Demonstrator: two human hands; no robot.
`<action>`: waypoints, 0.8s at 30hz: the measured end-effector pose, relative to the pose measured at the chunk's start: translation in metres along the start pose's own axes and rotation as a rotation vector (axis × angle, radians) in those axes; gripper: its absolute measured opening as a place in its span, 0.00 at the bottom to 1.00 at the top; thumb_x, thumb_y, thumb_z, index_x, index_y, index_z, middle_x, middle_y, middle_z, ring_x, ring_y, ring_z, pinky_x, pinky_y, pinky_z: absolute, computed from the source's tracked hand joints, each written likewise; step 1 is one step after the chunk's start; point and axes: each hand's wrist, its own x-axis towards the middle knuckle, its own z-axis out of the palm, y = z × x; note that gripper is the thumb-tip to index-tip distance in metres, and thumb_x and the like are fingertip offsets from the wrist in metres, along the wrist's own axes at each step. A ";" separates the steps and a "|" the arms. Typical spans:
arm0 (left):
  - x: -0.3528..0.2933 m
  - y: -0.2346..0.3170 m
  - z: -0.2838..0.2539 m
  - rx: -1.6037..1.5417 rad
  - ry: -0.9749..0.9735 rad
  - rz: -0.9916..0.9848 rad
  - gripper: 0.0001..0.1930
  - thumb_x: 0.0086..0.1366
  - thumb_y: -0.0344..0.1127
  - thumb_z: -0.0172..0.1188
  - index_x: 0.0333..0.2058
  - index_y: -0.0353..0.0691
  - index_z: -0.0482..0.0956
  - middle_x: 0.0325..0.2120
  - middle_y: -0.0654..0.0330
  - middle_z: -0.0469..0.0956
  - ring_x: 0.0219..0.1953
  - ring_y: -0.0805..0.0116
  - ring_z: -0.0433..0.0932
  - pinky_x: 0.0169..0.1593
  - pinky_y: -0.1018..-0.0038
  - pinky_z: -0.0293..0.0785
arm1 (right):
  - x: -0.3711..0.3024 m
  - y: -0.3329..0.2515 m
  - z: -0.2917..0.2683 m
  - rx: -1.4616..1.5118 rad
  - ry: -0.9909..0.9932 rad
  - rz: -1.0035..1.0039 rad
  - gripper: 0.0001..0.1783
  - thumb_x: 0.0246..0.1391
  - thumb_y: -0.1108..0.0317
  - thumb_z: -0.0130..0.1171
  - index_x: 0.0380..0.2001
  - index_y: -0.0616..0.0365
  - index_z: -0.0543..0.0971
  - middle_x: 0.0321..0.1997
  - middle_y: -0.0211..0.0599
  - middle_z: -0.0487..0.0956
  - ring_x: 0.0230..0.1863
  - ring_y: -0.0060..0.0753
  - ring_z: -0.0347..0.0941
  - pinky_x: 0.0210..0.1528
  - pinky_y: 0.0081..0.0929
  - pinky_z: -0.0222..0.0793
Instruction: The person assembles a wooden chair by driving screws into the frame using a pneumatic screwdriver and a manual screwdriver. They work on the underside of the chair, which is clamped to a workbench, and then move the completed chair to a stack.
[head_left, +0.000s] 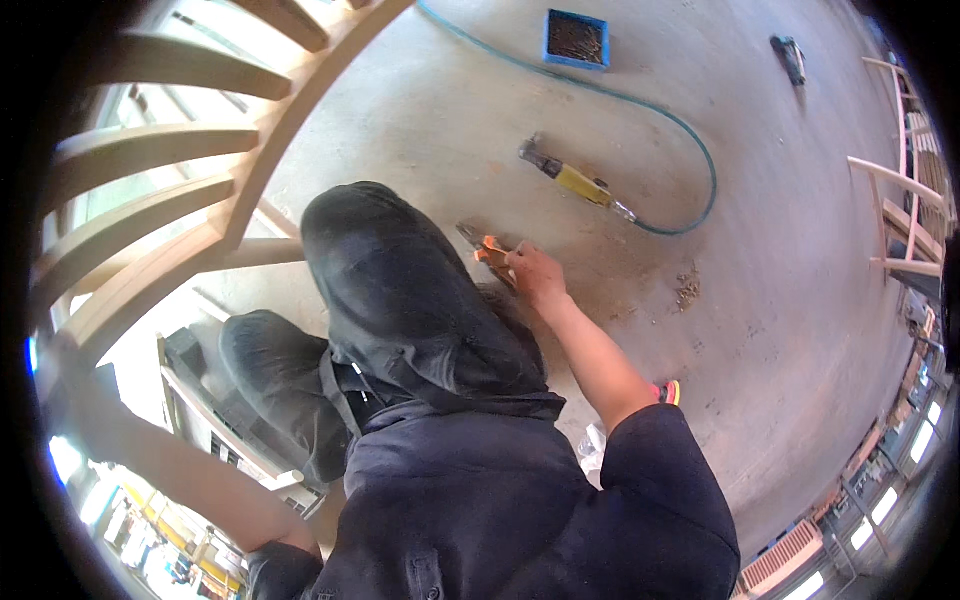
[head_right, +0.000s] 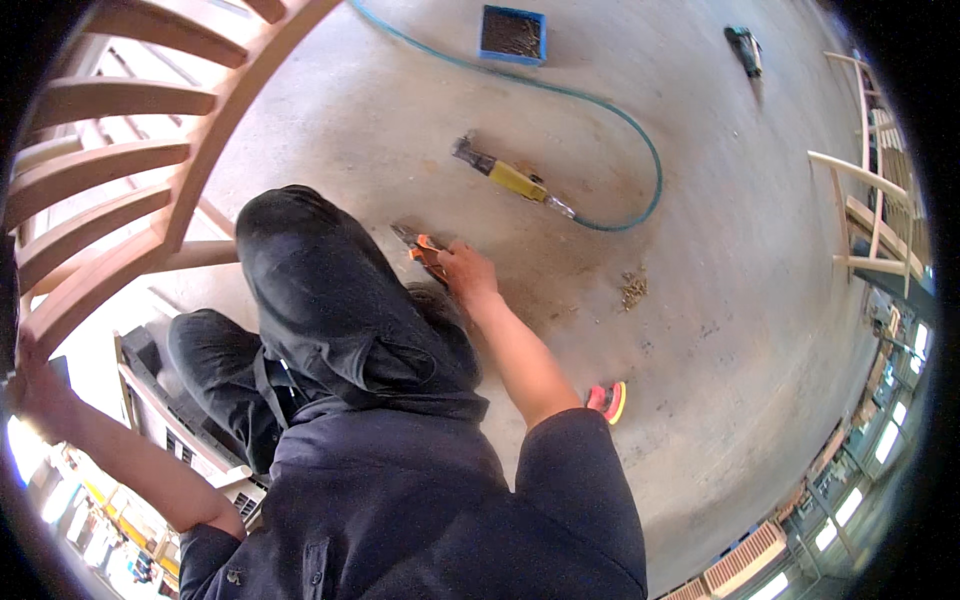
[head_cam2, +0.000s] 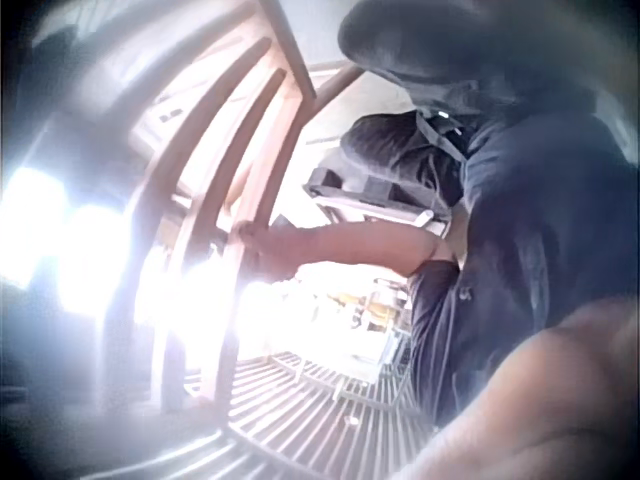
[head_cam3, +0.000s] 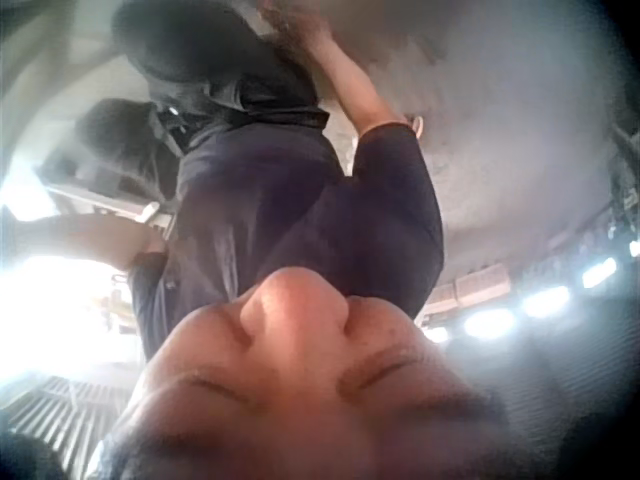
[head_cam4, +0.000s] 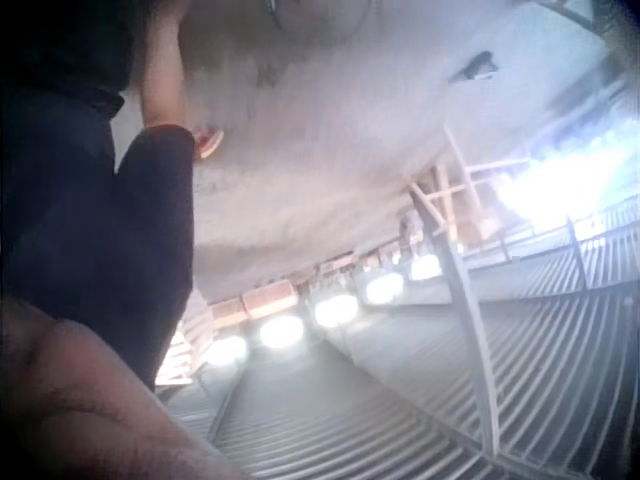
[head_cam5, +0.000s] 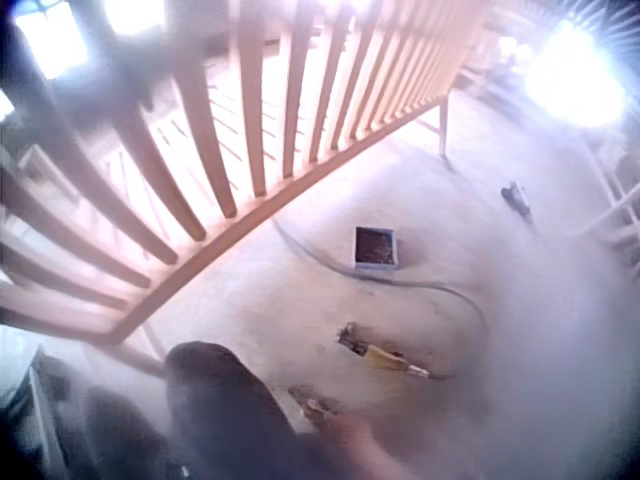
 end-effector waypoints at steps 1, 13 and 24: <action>-0.002 0.001 0.000 -0.016 0.006 0.013 0.28 0.55 0.59 0.71 0.46 0.44 0.82 0.43 0.59 0.82 0.44 0.60 0.82 0.49 0.65 0.78 | 0.007 0.004 0.006 -0.053 -0.049 -0.041 0.12 0.56 0.56 0.61 0.43 0.41 0.83 0.42 0.44 0.79 0.46 0.55 0.78 0.43 0.47 0.74; -0.012 0.030 -0.035 -0.438 -0.157 0.201 0.43 0.35 0.45 0.85 0.53 0.39 0.77 0.46 0.54 0.80 0.50 0.56 0.79 0.55 0.61 0.72 | 0.056 -0.276 -0.218 1.722 0.213 -0.427 0.09 0.64 0.71 0.60 0.44 0.64 0.79 0.39 0.40 0.84 0.40 0.29 0.82 0.39 0.24 0.81; -0.021 0.037 -0.051 -0.348 -0.016 0.293 0.49 0.35 0.53 0.85 0.56 0.36 0.74 0.43 0.58 0.85 0.48 0.58 0.82 0.54 0.63 0.73 | 0.039 -0.414 -0.244 1.987 -0.017 -0.640 0.10 0.65 0.73 0.59 0.47 0.67 0.77 0.42 0.36 0.83 0.41 0.19 0.78 0.41 0.18 0.75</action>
